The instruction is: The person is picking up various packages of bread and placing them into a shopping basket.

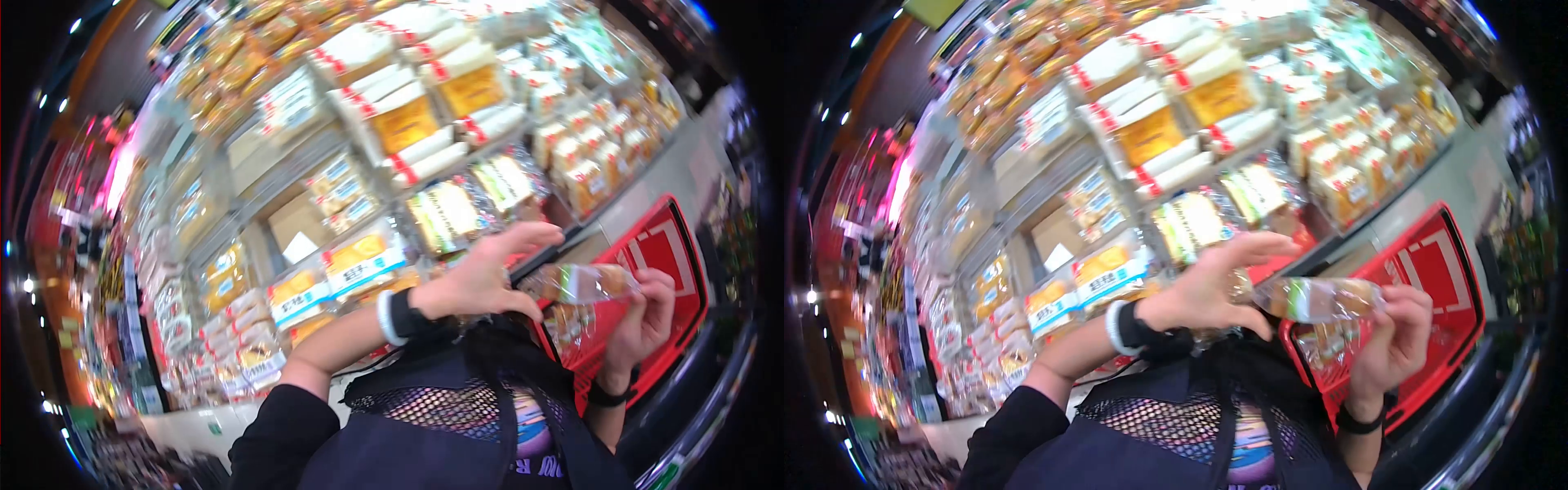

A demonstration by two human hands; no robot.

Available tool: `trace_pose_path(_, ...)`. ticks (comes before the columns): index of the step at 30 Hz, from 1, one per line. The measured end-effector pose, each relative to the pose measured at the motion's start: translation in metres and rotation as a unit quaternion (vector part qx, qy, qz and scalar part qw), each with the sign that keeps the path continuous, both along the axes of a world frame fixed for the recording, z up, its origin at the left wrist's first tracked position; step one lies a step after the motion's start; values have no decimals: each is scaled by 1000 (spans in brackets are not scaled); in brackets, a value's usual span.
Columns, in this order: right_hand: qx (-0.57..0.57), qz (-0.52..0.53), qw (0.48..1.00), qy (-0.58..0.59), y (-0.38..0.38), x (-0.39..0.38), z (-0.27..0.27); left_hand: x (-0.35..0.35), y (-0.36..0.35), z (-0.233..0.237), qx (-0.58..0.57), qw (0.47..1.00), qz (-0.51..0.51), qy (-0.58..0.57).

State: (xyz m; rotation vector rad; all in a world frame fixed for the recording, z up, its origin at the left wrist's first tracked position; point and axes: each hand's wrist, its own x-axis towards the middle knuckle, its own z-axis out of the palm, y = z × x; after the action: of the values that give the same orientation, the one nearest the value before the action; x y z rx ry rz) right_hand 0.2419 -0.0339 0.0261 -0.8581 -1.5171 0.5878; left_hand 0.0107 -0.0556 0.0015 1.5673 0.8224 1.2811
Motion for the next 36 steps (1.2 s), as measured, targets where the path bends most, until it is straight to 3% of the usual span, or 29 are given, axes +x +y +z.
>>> trace_pose_path(2,-11,62,998,13,17,-16,-8,-18,-4,-2,25,991,54,117)
trace_pose_path(3,4,124,992,34,20,-17,-7,-8,-5,-5,50,992,50,106)
trace_pose_path(6,25,116,992,36,14,-33,8,0,-5,-1,169,979,59,102)
trace_pose_path(8,32,138,990,2,21,-27,2,9,-4,-7,159,978,85,101)
trace_pose_path(10,-23,72,994,75,22,-44,10,12,-1,-7,153,977,111,96)
trace_pose_path(12,-34,91,994,42,25,-36,1,11,2,-4,150,961,202,116)
trace_pose_path(14,-73,77,994,25,24,-37,-4,13,2,2,106,960,221,132)
trace_pose_path(15,-246,167,938,179,14,-33,-10,18,4,5,95,952,243,159)
trace_pose_path(16,-248,164,938,177,13,-34,-10,21,5,7,84,942,263,189)
trace_pose_path(18,-416,287,795,334,12,-30,-9,30,6,6,47,955,222,191)
trace_pose_path(20,-454,267,786,325,16,-42,-8,48,11,-2,199,869,237,386)
trace_pose_path(22,-494,238,800,244,17,-33,-9,42,8,6,57,933,76,347)
trace_pose_path(23,-499,211,803,249,12,-23,-9,13,-1,27,-26,938,11,345)
trace_pose_path(25,-505,230,795,247,36,-14,-16,21,2,26,-11,951,19,307)
trace_pose_path(26,-500,241,797,238,46,4,-15,3,0,28,18,952,78,296)
trace_pose_path(28,-485,159,840,186,45,33,-1,10,1,31,9,954,67,293)
trace_pose_path(29,-379,90,916,95,57,50,-6,-2,-6,27,-71,945,109,300)
trace_pose_path(30,-379,70,919,83,61,65,-9,3,0,27,-39,939,94,330)
trace_pose_path(31,-346,20,933,-99,79,75,-28,-7,-2,27,-70,932,110,337)
trace_pose_path(32,-306,-51,912,-269,88,105,-54,4,1,22,-94,927,105,347)
trace_pose_path(34,-272,-96,891,-351,92,111,-70,4,0,22,-105,934,97,328)
trace_pose_path(35,-338,-82,843,-410,97,115,-118,1,-1,23,-112,933,92,330)
trace_pose_path(36,-327,-82,848,-409,97,118,-121,0,-2,24,-119,932,92,330)
